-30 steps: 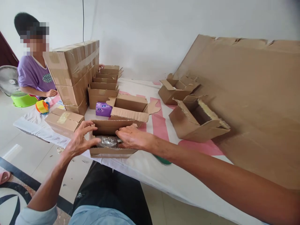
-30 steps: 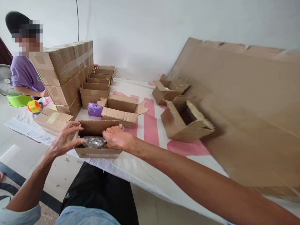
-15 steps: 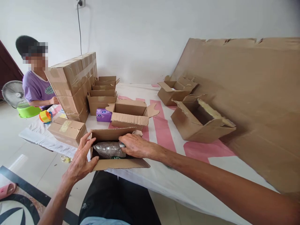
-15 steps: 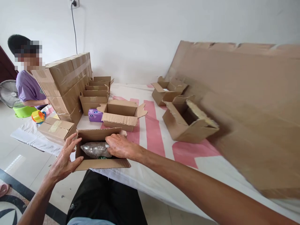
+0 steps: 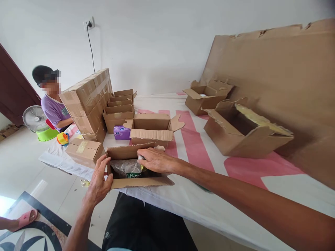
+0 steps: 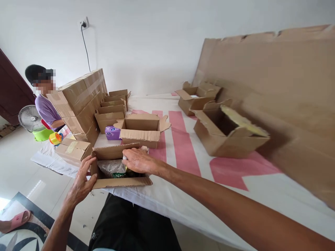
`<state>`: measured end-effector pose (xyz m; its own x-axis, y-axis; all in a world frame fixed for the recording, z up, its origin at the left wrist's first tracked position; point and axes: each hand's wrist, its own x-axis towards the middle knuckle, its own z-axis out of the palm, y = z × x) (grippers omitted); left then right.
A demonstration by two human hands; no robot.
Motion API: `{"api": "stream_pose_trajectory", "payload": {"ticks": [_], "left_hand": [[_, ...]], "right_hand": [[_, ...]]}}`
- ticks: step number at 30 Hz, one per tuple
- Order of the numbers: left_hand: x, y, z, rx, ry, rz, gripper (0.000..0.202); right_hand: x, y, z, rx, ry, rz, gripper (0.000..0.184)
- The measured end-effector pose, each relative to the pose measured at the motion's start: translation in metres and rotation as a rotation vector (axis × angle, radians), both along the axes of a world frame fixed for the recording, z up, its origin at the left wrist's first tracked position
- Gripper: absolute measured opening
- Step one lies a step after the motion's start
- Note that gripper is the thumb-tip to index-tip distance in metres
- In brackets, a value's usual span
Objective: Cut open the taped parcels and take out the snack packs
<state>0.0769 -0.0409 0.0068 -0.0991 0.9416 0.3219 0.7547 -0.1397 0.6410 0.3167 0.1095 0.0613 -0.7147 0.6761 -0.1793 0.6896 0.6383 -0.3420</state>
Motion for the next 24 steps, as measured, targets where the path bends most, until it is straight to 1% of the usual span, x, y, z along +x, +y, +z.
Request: {"api": "stream_pose_trajectory", "payload": {"ticks": [3,7,10,12,16,18,20,22,24], "left_hand": [[-0.001,0.001,0.012,0.013,0.081,-0.016,0.053],[0.000,0.004,0.029,0.092,0.231,-0.090,0.045],[-0.001,0.006,0.034,0.138,0.321,-0.164,0.038],[-0.002,0.007,0.036,0.131,0.363,-0.199,0.034],[-0.004,0.009,0.045,0.075,0.405,-0.192,0.021],[-0.004,0.010,0.051,0.060,0.389,-0.180,0.019],[-0.003,0.013,0.058,0.047,0.341,-0.155,0.025],[-0.004,0.019,0.065,0.044,0.263,-0.112,0.033],[-0.007,0.027,0.075,0.069,0.172,-0.080,0.050]], "right_hand": [[-0.001,-0.002,0.008,-0.023,0.073,-0.013,0.018],[-0.004,-0.004,0.014,0.021,0.173,-0.056,0.019],[-0.007,-0.003,0.016,0.076,0.224,-0.055,0.023],[-0.009,-0.002,0.017,0.108,0.264,-0.039,0.027],[-0.014,0.000,0.025,0.112,0.429,0.016,0.030],[-0.016,0.002,0.035,0.101,0.517,0.063,0.032],[-0.017,0.004,0.049,0.084,0.602,0.130,0.035],[-0.016,0.008,0.065,0.050,0.679,0.217,0.037],[-0.016,0.011,0.085,0.013,0.719,0.309,0.036]]}}
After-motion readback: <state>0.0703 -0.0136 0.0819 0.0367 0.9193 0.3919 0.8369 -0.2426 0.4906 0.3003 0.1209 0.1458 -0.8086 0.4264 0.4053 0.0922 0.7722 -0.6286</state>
